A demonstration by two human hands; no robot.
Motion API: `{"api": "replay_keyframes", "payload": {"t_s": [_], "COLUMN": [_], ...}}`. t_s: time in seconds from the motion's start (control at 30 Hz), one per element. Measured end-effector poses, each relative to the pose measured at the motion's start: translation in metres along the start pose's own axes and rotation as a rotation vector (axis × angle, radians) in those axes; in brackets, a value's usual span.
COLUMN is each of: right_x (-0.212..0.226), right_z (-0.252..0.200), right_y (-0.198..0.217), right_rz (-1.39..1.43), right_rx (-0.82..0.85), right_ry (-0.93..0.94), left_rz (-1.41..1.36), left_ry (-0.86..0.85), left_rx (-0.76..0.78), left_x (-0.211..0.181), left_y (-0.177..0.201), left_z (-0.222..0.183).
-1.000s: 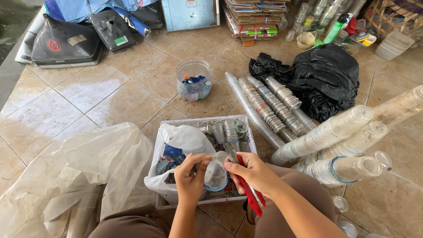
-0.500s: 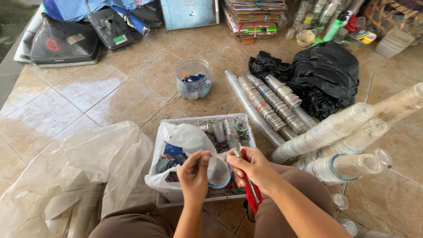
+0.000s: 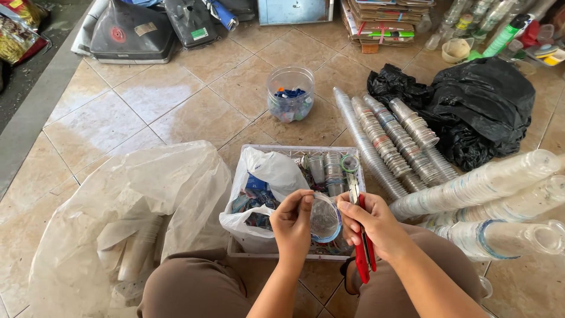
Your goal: The person sits on the floor and uses a red utility knife to cut the rims off clear plastic cups. They pick up cups from a white crate, slice the top edge, and place the cut pieces into a plastic bag. The person also handles stacks of cups and a roll of blue tape during the process.
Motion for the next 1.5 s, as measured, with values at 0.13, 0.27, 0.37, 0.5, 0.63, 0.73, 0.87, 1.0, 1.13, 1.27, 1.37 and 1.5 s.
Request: {"api": "replay_keyframes", "payload": {"t_s": [0.13,0.27,0.37,0.5,0.63,0.73,0.87,1.0,1.13,1.27,1.37,1.5], "right_x": [0.001,0.001,-0.001,-0.004,-0.004,0.000,-0.005,-0.006,-0.008,-0.001,0.000,0.002], "right_z": [-0.001,-0.001,0.000,0.002,0.002,-0.005,0.003,0.010,0.012,0.009,0.011,0.009], "right_y": [-0.001,-0.002,0.000,-0.001,0.000,-0.005,-0.006,-0.011,-0.010,-0.018,-0.018,-0.022], "right_rz": [-0.009,-0.002,0.007,-0.044,-0.018,0.028,0.073,0.026,0.067,-0.006,-0.008,-0.086], "right_rx": [0.014,0.055,0.051,0.034,0.123,0.166,-0.010,-0.278,-0.320,-0.370,-0.382,-0.393], "right_ry": [0.005,0.016,0.002,-0.002,-0.007,-0.020,-0.045,-0.101,-0.074,-0.018,0.003,0.116], "left_rz": [0.004,-0.016,0.005,0.007,0.114,0.118,-0.061,-0.100,-0.075,-0.016,0.122,0.170], "left_ry": [-0.017,-0.009,-0.027,-0.036,-0.042,0.015,0.057,0.054,0.046,0.055,-0.040,-0.168], "left_rx": [-0.005,-0.021,-0.031,-0.042,-0.135,-0.238,-0.382,-0.414,-0.350,-0.285,-0.205,-0.205], "left_x": [-0.005,-0.001,-0.004,-0.001,0.000,0.009,0.019,0.011,0.013,0.008,0.008,-0.005], "left_y": [-0.001,0.000,0.000,0.004,0.013,0.035,0.062,0.062,0.057,0.046,0.037,0.016], "left_z": [0.000,0.000,0.001,0.006,0.024,0.046,0.066,0.066,0.061,0.053,0.047,0.033]}}
Point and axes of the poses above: each hand's wrist, its own z-axis towards the middle knuckle, its own y-axis out of the back of the hand, x = y × z, the point moved 1 cm from there along z, towards the middle knuckle, and after that the axes turned 10 degrees about -x, right-handed, at the moved point
